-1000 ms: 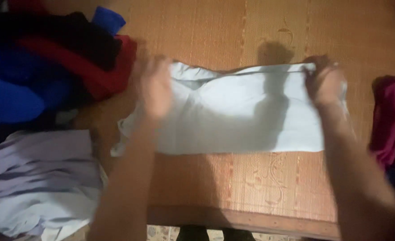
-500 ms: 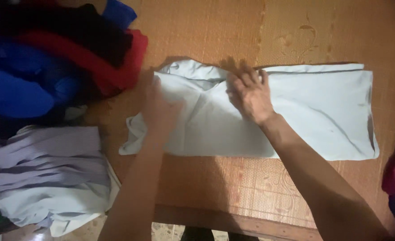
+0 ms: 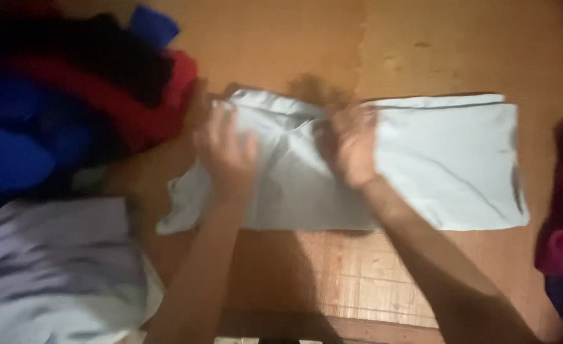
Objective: The person folds two shirts on a wooden table. First, a white shirt is smoothed, sleeves folded in, and the body folded into a compact rectangle. Then a light blue striped shirt is unfolded, sleeves aligned, and folded similarly. The folded shirts are placed on the table.
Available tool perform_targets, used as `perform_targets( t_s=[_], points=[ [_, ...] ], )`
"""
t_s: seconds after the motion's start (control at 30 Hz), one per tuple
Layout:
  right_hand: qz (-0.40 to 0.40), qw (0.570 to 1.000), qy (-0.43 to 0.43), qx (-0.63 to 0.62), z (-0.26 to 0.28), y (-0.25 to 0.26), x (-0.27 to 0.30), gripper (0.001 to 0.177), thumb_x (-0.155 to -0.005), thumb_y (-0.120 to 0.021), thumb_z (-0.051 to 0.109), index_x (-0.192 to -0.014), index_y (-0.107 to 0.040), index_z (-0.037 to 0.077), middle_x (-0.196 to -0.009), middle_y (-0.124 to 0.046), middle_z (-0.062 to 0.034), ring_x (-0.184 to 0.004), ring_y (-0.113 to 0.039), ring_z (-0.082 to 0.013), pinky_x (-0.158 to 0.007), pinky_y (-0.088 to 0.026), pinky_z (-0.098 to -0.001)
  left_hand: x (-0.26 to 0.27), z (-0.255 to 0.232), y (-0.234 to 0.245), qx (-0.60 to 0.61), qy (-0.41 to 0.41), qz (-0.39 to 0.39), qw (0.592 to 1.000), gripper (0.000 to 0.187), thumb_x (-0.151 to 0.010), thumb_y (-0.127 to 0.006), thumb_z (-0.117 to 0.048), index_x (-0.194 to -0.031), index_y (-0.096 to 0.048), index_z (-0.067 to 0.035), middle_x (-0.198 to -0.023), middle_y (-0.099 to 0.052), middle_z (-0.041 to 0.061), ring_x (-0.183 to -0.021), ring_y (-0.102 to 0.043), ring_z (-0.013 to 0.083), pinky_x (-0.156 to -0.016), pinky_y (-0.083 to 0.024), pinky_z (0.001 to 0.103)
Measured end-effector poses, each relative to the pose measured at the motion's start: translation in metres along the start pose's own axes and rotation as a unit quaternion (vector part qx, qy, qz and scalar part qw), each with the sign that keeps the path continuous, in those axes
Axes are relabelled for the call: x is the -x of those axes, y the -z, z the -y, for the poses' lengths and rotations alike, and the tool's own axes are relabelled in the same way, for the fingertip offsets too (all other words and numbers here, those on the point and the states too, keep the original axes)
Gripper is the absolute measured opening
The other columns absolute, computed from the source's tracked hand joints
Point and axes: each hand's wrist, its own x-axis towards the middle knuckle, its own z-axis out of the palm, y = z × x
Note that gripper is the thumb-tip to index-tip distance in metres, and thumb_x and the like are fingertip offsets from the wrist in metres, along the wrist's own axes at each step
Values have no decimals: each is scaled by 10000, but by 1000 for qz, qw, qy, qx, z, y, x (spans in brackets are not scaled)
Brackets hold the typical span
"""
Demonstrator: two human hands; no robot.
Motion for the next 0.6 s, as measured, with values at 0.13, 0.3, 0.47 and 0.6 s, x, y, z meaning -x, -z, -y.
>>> perform_targets(
  t_s=[0.13,0.3,0.47,0.6],
  points=[
    [103,945,92,297,39,6,28,487,-864,-592,347,-1289,-568,110,-1402,-481,-121,-1334,-351,-335,-1106,-262,-544,26,-11,-27,-107,-169,165,966,516,-884,-511,-438,-1325,-530,-171,-1374,-438,118,-1340,-329,337,-983,-339,540],
    [265,937,95,-206,-24,-21,62,645,-901,-522,508,-1443,-336,211,-1485,-353,-53,-1362,-340,-237,-1121,-206,-538,53,21,-24,-202,-158,237,937,655,-857,-582,-486,-1441,-430,-233,-1469,-368,121,-1363,-315,414,-1032,-292,605],
    [214,976,-22,-40,-160,-54,115,619,-916,-409,350,-1495,-331,147,-1587,-258,-58,-1462,-199,-248,-1089,-215,-547,58,33,-28,-147,-144,248,947,716,-828,-579,-487,-1465,-381,-225,-1509,-260,162,-1366,-238,481,-1015,-255,658],
    [181,972,-129,-81,-263,-76,155,583,-996,-413,305,-1536,-220,201,-1596,-167,-48,-1458,-114,-257,-1118,-86,-552,50,22,-22,-143,-125,240,952,631,-859,-573,-446,-1438,-435,-234,-1497,-308,140,-1369,-267,456,-1043,-246,629]
  ],
)
